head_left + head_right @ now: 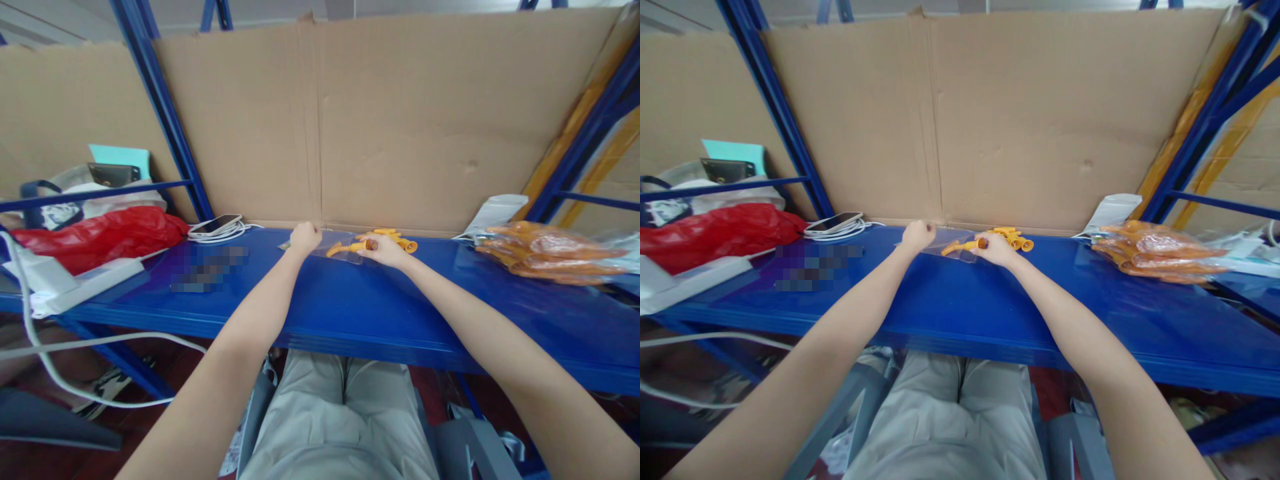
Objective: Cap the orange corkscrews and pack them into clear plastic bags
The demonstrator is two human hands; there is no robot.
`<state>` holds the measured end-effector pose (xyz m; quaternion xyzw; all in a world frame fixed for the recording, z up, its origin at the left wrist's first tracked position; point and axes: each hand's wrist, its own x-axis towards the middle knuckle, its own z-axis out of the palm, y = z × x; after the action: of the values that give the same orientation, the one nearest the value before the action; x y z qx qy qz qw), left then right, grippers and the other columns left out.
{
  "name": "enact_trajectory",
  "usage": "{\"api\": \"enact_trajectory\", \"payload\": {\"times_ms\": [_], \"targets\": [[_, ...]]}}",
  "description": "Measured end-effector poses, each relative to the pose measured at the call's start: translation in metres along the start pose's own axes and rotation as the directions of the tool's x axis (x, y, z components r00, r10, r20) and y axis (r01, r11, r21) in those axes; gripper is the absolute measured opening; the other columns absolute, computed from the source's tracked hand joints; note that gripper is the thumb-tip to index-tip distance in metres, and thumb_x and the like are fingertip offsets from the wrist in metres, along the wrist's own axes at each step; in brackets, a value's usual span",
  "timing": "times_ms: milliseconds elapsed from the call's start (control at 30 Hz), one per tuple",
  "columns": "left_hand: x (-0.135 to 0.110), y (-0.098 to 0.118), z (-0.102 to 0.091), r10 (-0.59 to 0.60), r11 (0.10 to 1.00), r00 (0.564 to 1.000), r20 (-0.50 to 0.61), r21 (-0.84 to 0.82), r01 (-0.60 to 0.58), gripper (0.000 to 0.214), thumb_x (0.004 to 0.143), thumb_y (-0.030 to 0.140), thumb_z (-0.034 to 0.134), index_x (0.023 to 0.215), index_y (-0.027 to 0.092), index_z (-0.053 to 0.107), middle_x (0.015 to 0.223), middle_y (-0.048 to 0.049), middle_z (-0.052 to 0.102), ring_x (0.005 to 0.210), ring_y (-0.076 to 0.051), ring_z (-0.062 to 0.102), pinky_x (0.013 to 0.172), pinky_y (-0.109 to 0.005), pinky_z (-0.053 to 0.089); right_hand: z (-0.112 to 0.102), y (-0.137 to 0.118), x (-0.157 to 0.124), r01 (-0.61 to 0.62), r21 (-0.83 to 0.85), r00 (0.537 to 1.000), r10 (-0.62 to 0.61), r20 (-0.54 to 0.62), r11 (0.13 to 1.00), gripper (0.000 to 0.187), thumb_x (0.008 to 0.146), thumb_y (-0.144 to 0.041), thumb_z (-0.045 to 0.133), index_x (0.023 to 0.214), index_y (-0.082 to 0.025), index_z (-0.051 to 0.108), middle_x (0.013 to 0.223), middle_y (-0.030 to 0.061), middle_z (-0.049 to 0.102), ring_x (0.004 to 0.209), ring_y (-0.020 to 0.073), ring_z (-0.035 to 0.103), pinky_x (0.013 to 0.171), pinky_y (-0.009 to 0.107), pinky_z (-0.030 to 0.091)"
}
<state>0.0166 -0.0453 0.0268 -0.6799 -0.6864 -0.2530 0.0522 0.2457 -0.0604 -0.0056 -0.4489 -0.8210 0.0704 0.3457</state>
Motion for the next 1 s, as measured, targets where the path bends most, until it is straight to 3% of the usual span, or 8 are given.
{"api": "enact_trajectory", "payload": {"times_ms": [100,200,467,633,867,1000], "targets": [[0.003,-0.015,0.0,-0.168,0.984,0.984,0.057,0.073,0.164,0.032,0.085,0.022,0.054,0.111,0.01,0.068,0.115,-0.0211,0.068,0.107,-0.031,0.065,0.088,-0.035,0.051,-0.001,-0.004,-0.004,0.013,-0.152,0.998,-0.004,0.055,0.988,0.03,0.082,-0.03,0.066,0.108,-0.015,0.068,0.114,0.0121,0.07,0.101,0.0249,0.066,0.087,0.038,0.05],[0.005,-0.023,0.005,-0.207,0.976,0.97,0.131,0.099,0.195,0.037,0.081,0.023,0.06,0.116,0.012,0.067,0.118,-0.0198,0.067,0.111,-0.031,0.064,0.09,-0.034,0.052,-0.003,-0.009,-0.009,0.034,-0.271,0.993,-0.001,0.121,0.962,0.03,0.084,-0.034,0.065,0.107,-0.016,0.069,0.111,0.012,0.071,0.098,0.0257,0.067,0.086,0.037,0.05],[0.006,-0.019,0.006,-0.139,0.987,0.978,0.157,0.107,0.124,0.036,0.084,0.022,0.055,0.116,0.012,0.067,0.119,-0.0181,0.068,0.111,-0.028,0.064,0.09,-0.029,0.051,-0.007,-0.018,-0.009,0.084,-0.241,0.986,-0.045,0.16,0.967,0.039,0.084,-0.039,0.067,0.116,-0.019,0.07,0.118,0.012,0.069,0.109,0.0289,0.066,0.094,0.041,0.05],[0.008,-0.018,0.006,-0.106,0.994,0.978,0.182,0.061,0.096,0.032,0.082,0.02,0.057,0.111,0.012,0.07,0.117,-0.0193,0.068,0.111,-0.03,0.064,0.088,-0.031,0.05,-0.008,-0.016,-0.009,0.102,-0.173,0.989,-0.08,0.128,0.98,0.049,0.082,-0.041,0.069,0.125,-0.019,0.066,0.132,0.0126,0.062,0.123,0.0321,0.057,0.101,0.043,0.046],[0.006,-0.016,0.007,-0.068,0.996,0.983,0.173,0.061,0.058,0.031,0.082,0.015,0.054,0.109,0.012,0.07,0.117,-0.0186,0.069,0.111,-0.03,0.064,0.088,-0.031,0.05,-0.008,-0.022,-0.011,0.193,-0.234,0.975,-0.16,0.155,0.953,0.038,0.078,-0.045,0.073,0.109,-0.022,0.074,0.108,0.0102,0.073,0.113,0.0317,0.063,0.094,0.042,0.049],[0.007,-0.018,0.011,-0.016,0.999,0.988,0.151,0.038,0.01,0.028,0.082,0.013,0.054,0.103,0.014,0.072,0.111,-0.0163,0.071,0.108,-0.028,0.066,0.087,-0.029,0.05,-0.007,-0.026,-0.01,0.265,-0.24,0.962,-0.237,0.138,0.934,0.042,0.08,-0.046,0.07,0.114,-0.021,0.072,0.109,0.0118,0.072,0.112,0.0314,0.062,0.096,0.044,0.046]]}}
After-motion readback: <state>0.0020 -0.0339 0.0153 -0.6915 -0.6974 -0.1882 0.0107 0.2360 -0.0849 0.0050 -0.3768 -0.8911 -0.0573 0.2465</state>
